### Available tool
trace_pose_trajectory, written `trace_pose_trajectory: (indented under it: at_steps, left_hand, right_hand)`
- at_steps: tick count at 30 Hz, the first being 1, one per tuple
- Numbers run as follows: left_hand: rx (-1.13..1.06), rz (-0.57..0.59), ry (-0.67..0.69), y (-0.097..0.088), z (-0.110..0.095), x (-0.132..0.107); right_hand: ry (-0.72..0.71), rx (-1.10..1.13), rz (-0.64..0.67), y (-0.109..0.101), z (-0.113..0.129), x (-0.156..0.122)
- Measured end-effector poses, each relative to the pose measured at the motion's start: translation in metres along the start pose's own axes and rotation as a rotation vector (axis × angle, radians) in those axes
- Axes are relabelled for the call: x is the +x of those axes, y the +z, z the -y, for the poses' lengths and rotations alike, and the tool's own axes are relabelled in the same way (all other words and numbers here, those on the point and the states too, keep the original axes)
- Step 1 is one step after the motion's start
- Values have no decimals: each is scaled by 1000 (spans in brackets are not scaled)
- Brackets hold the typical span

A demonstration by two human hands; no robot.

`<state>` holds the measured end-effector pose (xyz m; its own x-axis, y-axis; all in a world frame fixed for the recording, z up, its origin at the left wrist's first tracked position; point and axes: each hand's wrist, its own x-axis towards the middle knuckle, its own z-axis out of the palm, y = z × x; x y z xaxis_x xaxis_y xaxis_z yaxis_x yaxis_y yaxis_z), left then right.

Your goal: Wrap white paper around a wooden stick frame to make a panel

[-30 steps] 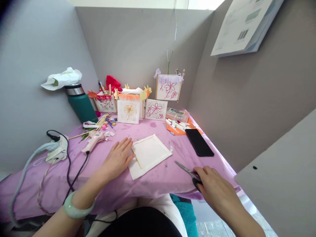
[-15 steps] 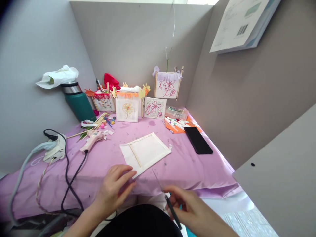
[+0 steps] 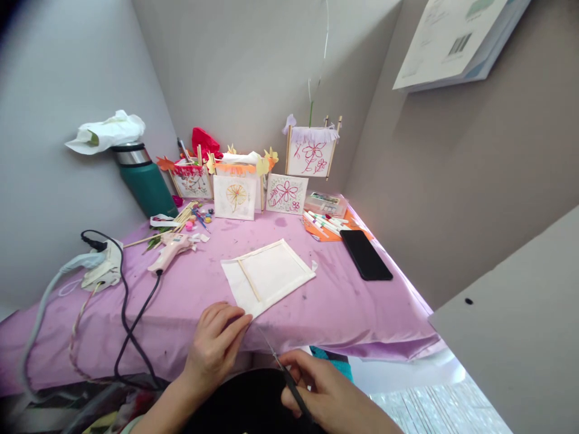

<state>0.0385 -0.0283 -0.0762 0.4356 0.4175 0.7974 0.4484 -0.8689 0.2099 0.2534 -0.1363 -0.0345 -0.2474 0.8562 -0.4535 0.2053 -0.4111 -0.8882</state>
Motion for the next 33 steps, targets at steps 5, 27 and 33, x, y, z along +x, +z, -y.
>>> trace_pose_trajectory:
  at_steps: [5,27,33]
  left_hand:
    - [-13,-17,-36,3,-1,0]
    - [-53,-57,-88,5,-2,0]
    - [-53,-50,-89,4,-2,0]
  right_hand:
    - [-9,21,34,2,3,4]
    - [-26,10,-19,21,27,23]
    - [-35,28,-39,23,25,28]
